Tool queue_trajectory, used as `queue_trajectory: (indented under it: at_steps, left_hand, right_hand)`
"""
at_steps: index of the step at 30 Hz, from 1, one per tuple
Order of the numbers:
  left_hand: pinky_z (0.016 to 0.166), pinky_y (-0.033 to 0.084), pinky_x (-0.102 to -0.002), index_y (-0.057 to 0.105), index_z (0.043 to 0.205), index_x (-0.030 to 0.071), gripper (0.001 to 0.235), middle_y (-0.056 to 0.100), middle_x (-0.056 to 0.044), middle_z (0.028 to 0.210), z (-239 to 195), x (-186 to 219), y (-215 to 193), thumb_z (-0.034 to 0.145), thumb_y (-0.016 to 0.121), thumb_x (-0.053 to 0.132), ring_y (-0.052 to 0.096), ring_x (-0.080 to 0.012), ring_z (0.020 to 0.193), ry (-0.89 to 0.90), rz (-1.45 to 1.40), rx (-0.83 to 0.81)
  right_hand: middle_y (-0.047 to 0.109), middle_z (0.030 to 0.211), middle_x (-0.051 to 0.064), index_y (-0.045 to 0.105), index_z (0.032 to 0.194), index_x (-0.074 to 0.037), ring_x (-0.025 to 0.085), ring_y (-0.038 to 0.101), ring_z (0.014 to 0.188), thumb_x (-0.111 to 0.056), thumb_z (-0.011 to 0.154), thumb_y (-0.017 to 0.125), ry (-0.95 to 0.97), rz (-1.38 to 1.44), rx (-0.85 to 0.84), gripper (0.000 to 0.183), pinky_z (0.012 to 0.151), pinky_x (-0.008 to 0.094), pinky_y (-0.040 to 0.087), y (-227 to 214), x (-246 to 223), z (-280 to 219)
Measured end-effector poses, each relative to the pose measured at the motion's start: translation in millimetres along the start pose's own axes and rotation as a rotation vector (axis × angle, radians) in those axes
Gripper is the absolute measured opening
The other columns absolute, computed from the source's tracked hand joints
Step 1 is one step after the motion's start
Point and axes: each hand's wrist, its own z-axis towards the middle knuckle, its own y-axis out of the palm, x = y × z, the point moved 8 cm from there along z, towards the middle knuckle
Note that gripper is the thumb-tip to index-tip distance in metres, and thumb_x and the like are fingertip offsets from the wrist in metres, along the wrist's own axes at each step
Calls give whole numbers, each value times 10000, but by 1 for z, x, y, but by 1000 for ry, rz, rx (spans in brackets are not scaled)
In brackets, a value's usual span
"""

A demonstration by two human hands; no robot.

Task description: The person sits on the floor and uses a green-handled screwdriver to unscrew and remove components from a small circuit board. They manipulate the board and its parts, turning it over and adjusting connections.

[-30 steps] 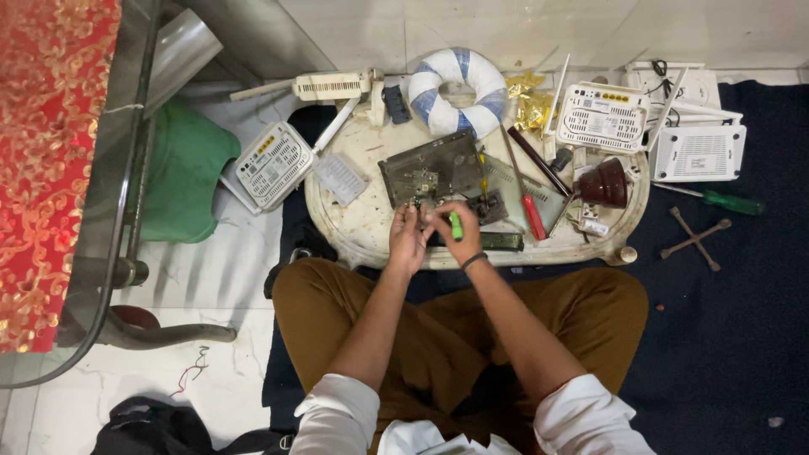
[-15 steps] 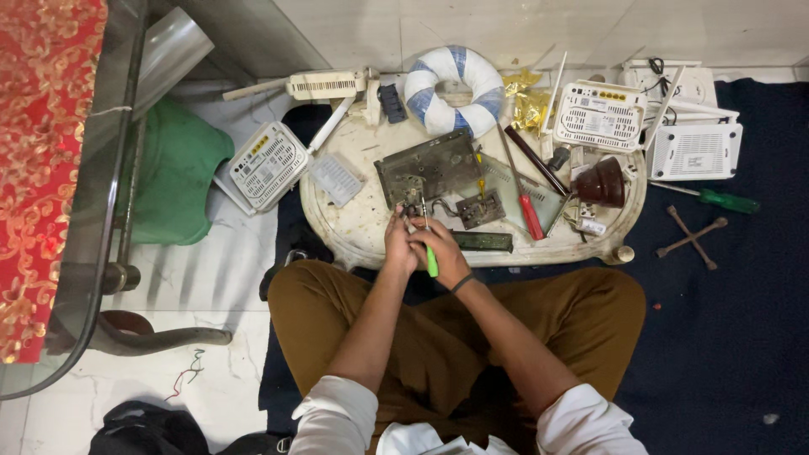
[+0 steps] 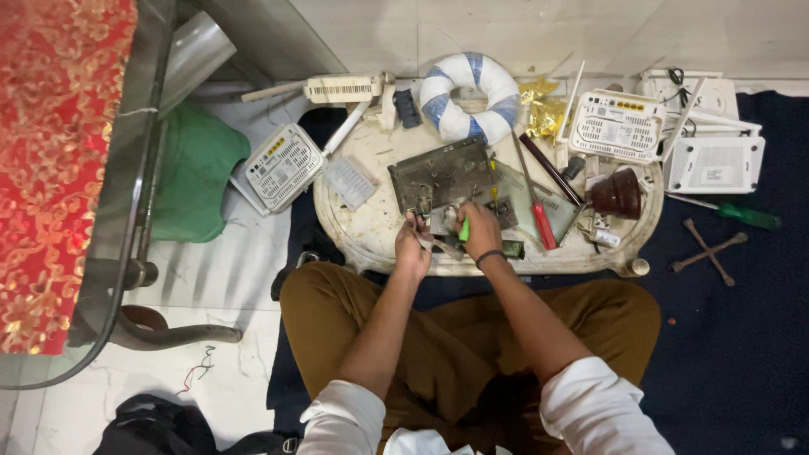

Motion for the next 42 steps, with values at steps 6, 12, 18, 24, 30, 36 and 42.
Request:
queue_trajectory:
  at_steps: [6, 12, 18, 24, 30, 36, 42]
  left_hand:
    - [607, 452, -239, 593, 1042, 136, 174, 621, 25, 873, -9, 7, 6, 1066, 574, 307, 544, -97, 739, 11, 58, 40]
    - [601, 447, -227, 591, 1067, 137, 169, 613, 9, 904, -15, 12, 9, 1022, 635, 295, 554, -93, 759, 47, 31, 79]
    - [592, 457, -212, 591, 1113, 127, 170, 614, 0, 1015, -11, 10, 12, 1024, 654, 258, 609, -79, 889, 75, 13, 10]
    - [585, 450, -212, 578, 1136, 138, 182, 629, -1, 1043, -13, 16, 9, 1020, 647, 260, 616, -72, 889, 94, 9, 26]
    - [586, 449, -227, 592, 1165, 157, 227, 645, -20, 1042, -18, 22, 13, 996, 663, 292, 585, -95, 849, 103, 62, 26]
    - [631, 473, -256, 585, 1211, 154, 282, 683, -41, 1112, -23, 22, 8, 963, 638, 279, 661, -102, 962, 76, 185, 109]
    - [846, 533, -356, 544, 1284, 165, 323, 613, -21, 1141, -29, 19, 21, 988, 657, 230, 582, -175, 1045, 117, 250, -59]
  right_hand:
    - [667, 906, 183, 554, 931, -108, 447, 638, 861, 1, 835, 635, 83, -125, -26, 166, 732, 529, 483, 20, 10, 8]
    - [710, 905, 110, 521, 944, -87, 247, 716, 839, 51, 894, 654, 209, 280, 128, 198, 727, 351, 541, 16, 33, 5]
    - [665, 1018, 70, 469, 975, -75, 126, 617, 919, 82, 987, 621, 150, 793, 287, 219, 826, 270, 515, -2, 70, 4]
    - [701, 1045, 102, 484, 947, -65, 132, 660, 921, 63, 957, 655, 254, 903, 238, 214, 827, 271, 549, 0, 80, 7]
    - [701, 1105, 120, 501, 965, -59, 164, 675, 1038, 19, 949, 662, 123, 677, 73, 179, 904, 300, 558, -3, 53, -3]
    - [685, 1154, 117, 474, 955, -59, 168, 670, 1066, -28, 952, 697, 128, 694, 62, 225, 922, 303, 538, -12, 45, -17]
    - [684, 1218, 126, 541, 1009, -47, 161, 626, 1096, -48, 991, 682, 140, 738, 30, 142, 946, 292, 503, -32, 36, -47]
